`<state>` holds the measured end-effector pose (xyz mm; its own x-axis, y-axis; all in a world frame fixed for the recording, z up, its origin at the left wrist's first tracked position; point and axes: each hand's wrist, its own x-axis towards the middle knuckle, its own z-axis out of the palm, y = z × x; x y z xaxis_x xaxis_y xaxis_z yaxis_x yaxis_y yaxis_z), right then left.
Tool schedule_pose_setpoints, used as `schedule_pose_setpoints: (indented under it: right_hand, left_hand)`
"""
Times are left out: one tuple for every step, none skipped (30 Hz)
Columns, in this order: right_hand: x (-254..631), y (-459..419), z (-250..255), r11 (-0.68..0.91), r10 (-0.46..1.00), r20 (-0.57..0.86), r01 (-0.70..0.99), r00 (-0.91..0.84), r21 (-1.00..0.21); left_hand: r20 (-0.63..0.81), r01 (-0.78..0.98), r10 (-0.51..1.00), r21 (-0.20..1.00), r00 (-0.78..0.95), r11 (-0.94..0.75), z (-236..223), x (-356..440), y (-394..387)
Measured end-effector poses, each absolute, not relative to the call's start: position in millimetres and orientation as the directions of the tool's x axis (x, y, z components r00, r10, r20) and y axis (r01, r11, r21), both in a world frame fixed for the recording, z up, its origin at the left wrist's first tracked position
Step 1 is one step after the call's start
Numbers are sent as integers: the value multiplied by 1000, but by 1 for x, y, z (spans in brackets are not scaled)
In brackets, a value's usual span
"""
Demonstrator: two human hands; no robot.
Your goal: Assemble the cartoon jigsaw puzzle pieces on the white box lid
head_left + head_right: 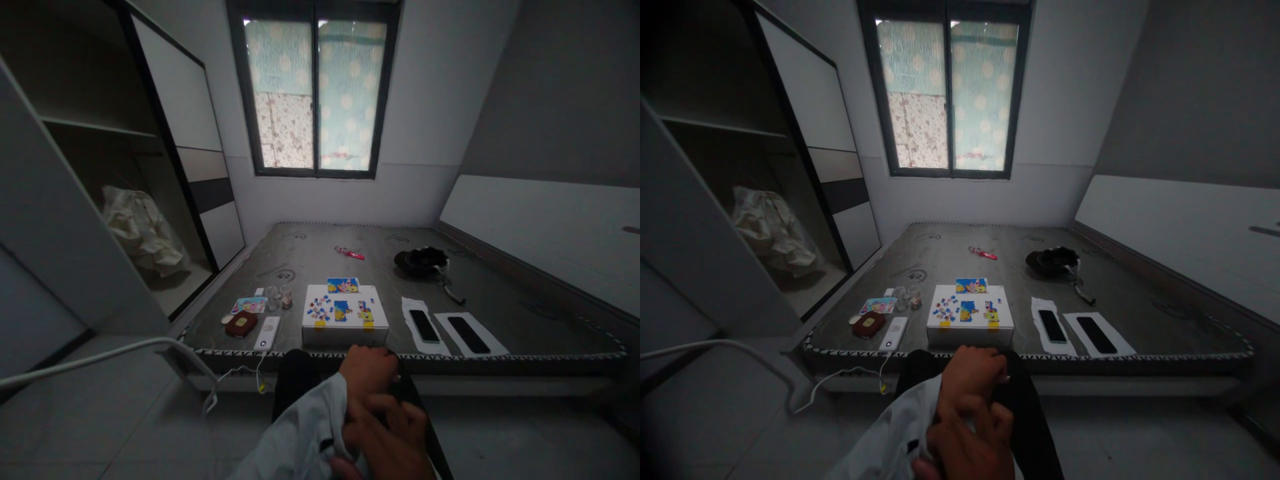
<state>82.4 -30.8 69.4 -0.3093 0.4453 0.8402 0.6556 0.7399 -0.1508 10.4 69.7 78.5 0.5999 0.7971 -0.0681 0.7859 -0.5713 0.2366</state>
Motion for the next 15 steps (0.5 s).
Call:
schedule_pose_setpoints:
  right_hand:
    - [85, -29, 66, 734, 453, 835, 662, -313, -150]
    - [88, -27, 62, 729, 455, 836, 667, -307, -152]
    - [90, -24, 58, 726, 455, 841, 669, -293, -159]
    - [92, -22, 53, 720, 455, 847, 673, -275, -168]
    - [94, -19, 48, 711, 460, 849, 680, -258, -179]
    - [95, -16, 43, 698, 474, 845, 690, -247, -189]
    - [97, -14, 38, 680, 496, 834, 705, -243, -199]
    - [99, -11, 32, 660, 526, 813, 723, -248, -207]
    - [101, -7, 27, 637, 557, 790, 743, -257, -207]
    - [103, -3, 21, 619, 582, 767, 758, -269, -204]
    - [106, 2, 16, 605, 604, 745, 772, -284, -196]
    - [109, 8, 10, 596, 622, 724, 780, -298, -191]
    - [112, 15, 3, 598, 639, 700, 778, -319, -191]
    - [115, 24, -6, 613, 652, 667, 768, -361, -185]
    - [117, 34, -15, 604, 679, 639, 770, -362, -205]
  left_hand:
    - [-76, 801, 813, 244, 578, -547, 73, 7, 73]
    - [-97, 815, 825, 252, 557, -521, 68, 4, 76]
    - [-124, 830, 835, 259, 535, -494, 64, 1, 78]
    - [-152, 843, 843, 266, 515, -467, 60, -1, 80]
    - [-175, 854, 851, 274, 496, -442, 58, -4, 82]
    - [-188, 865, 861, 283, 473, -414, 55, -7, 83]
    - [-188, 876, 875, 292, 445, -383, 52, -10, 84]
    - [-174, 887, 895, 301, 412, -350, 49, -14, 84]
    - [-153, 899, 917, 310, 368, -309, 44, -17, 84]
    - [-121, 908, 940, 322, 319, -267, 39, -21, 84]
    - [-85, 914, 958, 335, 273, -231, 32, -25, 85]
    - [-59, 919, 974, 348, 218, -184, 25, -30, 86]
    - [-35, 921, 985, 362, 170, -146, 16, -34, 88]
    - [-14, 918, 992, 380, 125, -110, 6, -39, 91]
    - [1, 912, 995, 400, 101, -93, -4, -43, 94]
